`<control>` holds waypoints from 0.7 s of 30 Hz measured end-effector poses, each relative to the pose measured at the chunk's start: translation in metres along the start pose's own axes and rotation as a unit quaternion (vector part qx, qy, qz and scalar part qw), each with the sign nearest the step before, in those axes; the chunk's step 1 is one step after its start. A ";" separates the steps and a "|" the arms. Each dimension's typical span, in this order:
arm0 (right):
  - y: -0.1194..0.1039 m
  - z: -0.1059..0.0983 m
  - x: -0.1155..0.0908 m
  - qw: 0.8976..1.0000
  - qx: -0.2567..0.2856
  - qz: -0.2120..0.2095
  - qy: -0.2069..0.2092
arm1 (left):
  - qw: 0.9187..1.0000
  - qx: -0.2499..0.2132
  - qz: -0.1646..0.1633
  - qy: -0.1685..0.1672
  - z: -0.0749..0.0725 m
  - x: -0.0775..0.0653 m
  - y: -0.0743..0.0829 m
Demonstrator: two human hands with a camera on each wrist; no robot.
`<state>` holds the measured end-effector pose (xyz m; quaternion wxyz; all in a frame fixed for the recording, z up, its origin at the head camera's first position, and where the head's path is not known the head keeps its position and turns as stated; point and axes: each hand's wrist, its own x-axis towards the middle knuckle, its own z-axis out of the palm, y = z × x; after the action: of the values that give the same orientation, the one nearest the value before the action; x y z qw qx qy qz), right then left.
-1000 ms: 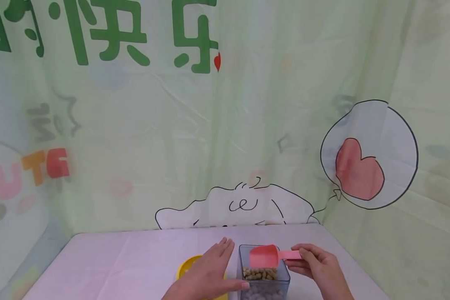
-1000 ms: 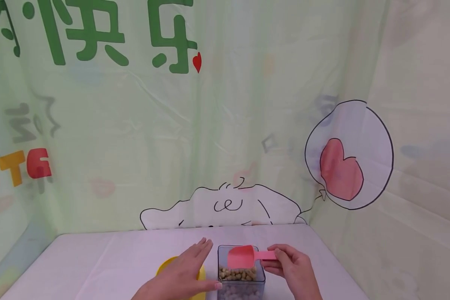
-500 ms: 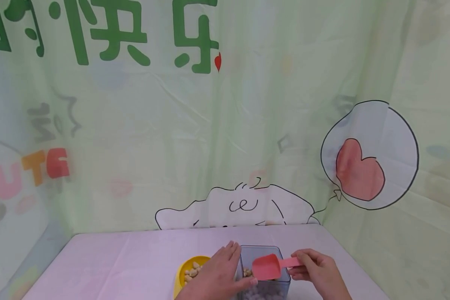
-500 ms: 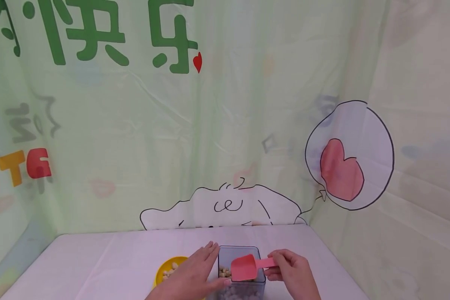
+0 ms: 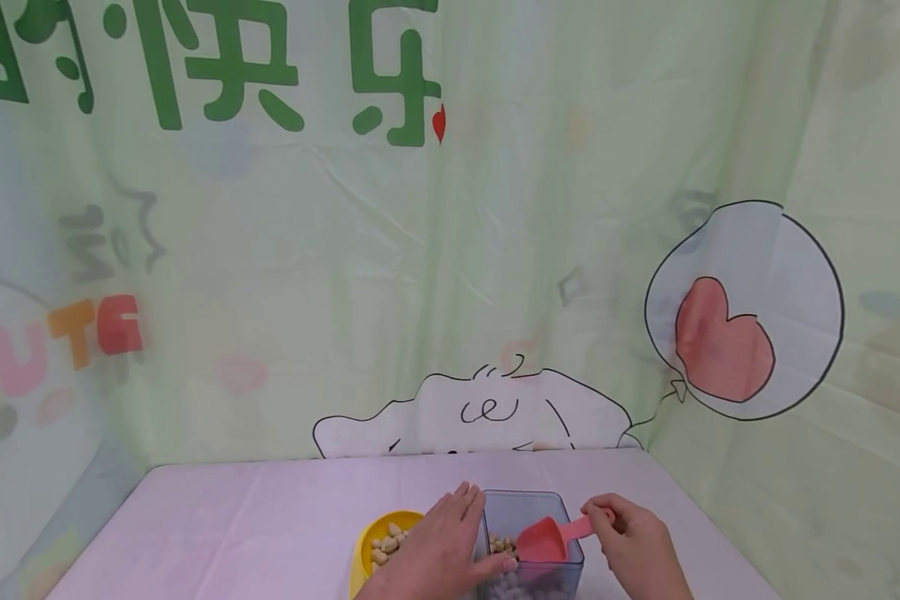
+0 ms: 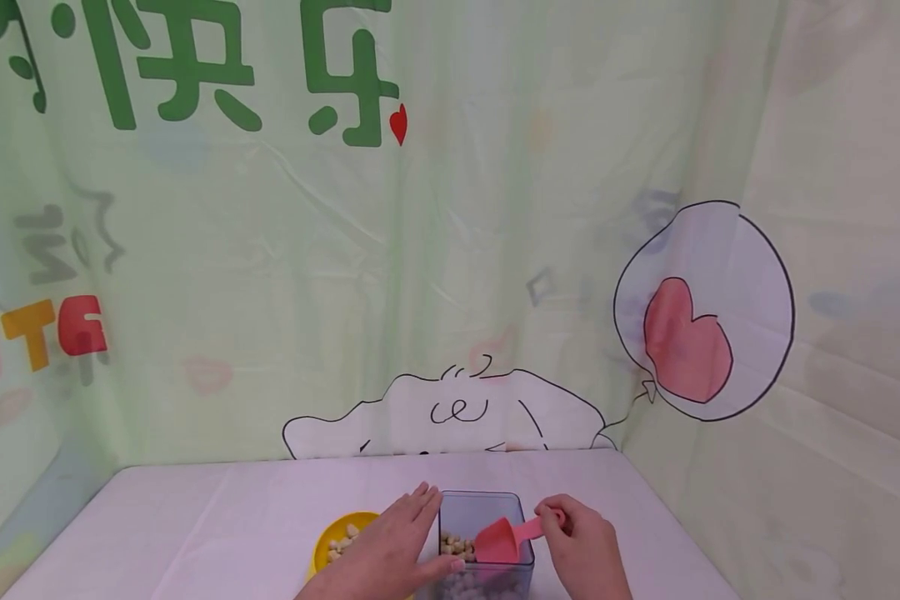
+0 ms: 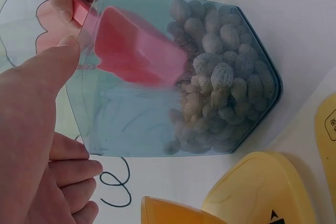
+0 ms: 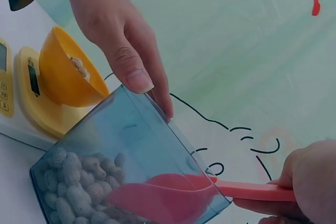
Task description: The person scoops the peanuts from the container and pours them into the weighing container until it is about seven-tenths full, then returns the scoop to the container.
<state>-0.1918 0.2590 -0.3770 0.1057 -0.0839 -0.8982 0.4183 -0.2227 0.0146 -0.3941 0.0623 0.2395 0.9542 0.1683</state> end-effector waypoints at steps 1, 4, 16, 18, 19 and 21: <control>-0.001 0.000 0.000 1.000 -0.012 -0.006 0.004 | 1.000 -0.001 0.000 -0.002 0.000 0.000 0.000; -0.003 0.002 0.001 0.999 -0.044 -0.023 0.020 | 1.000 0.000 -0.001 -0.003 0.000 0.001 0.000; -0.005 0.007 0.003 0.991 -0.120 -0.050 0.010 | 1.000 -0.004 0.009 0.011 0.002 -0.002 0.001; -0.004 0.008 0.004 0.992 -0.119 -0.047 0.006 | 1.000 -0.008 0.005 0.008 0.001 -0.002 0.001; -0.004 0.008 0.005 0.992 -0.116 -0.048 0.004 | 1.000 -0.010 0.003 0.006 0.001 -0.002 0.001; -0.004 0.009 0.006 0.993 -0.110 -0.048 -0.002 | 1.000 -0.016 -0.002 0.003 0.000 -0.002 0.001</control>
<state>-0.2002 0.2514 -0.3786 0.1141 -0.0515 -0.9421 0.3112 -0.2209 0.0143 -0.3941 0.0639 0.2364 0.9519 0.1841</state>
